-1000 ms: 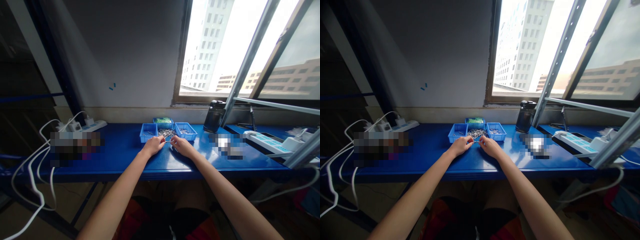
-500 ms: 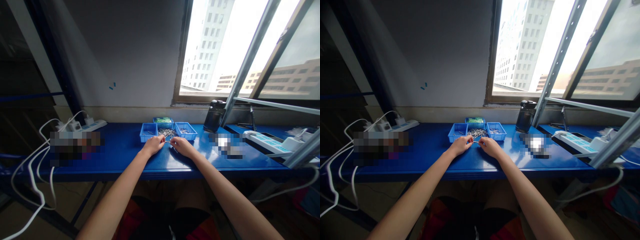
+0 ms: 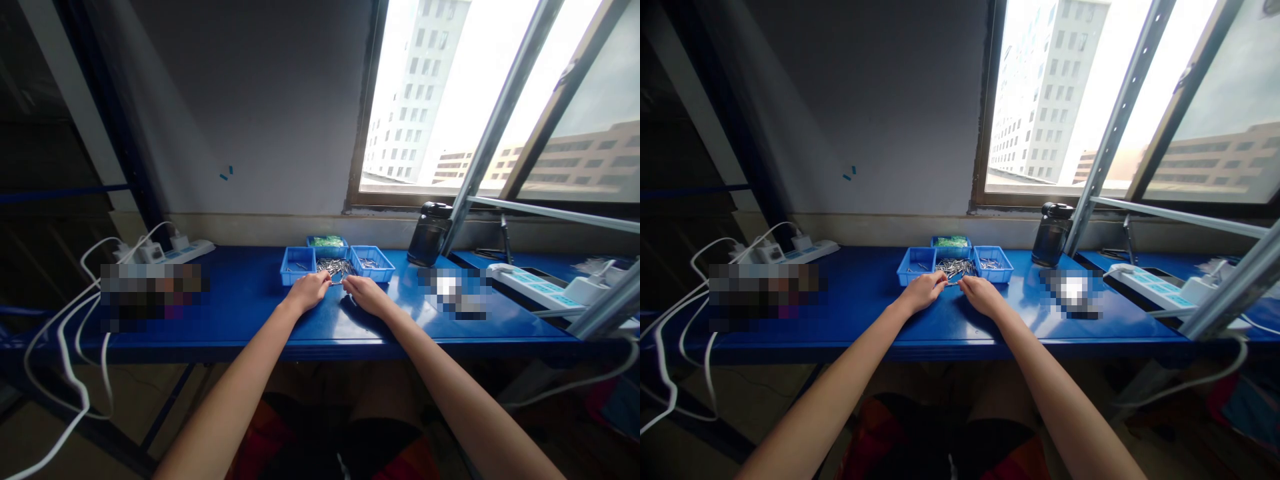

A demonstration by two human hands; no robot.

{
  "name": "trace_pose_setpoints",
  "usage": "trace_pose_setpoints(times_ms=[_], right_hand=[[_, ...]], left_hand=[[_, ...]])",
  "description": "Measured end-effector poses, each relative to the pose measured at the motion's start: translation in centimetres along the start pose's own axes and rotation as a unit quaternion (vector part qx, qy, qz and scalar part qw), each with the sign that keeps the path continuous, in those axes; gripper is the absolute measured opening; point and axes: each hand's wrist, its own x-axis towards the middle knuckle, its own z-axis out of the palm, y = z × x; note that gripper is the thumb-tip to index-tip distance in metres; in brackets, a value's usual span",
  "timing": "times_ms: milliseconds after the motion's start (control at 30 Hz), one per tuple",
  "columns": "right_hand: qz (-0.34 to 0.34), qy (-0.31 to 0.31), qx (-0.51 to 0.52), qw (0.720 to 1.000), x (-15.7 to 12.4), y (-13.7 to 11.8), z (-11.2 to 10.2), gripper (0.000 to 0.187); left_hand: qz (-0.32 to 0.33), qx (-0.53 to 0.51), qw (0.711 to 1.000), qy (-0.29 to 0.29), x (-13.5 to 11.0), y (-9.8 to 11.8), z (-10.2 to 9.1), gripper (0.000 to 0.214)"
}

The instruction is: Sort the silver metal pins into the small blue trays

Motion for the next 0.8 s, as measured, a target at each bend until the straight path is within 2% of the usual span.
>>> trace_pose_setpoints(times_ms=[167, 400, 633, 800], right_hand=[[0.028, 0.023, -0.011, 0.999, -0.05, 0.01, 0.0, 0.025], [-0.004, 0.022, -0.008, 1.0, 0.0, 0.35, 0.22, 0.026], [0.016, 0.003, 0.0, 1.0, 0.05, 0.24, 0.13, 0.028], [0.029, 0.025, 0.007, 0.999, 0.07, 0.42, 0.18, 0.021]], left_hand=[[-0.014, 0.01, 1.0, -0.008, 0.03, 0.03, 0.05, 0.029], [-0.03, 0.016, 0.999, -0.016, -0.09, 0.39, -0.34, 0.033], [-0.006, 0.004, 1.0, -0.004, -0.41, 0.78, -0.6, 0.03], [-0.007, 0.001, 1.0, -0.005, -0.43, 0.9, -0.77, 0.031]])
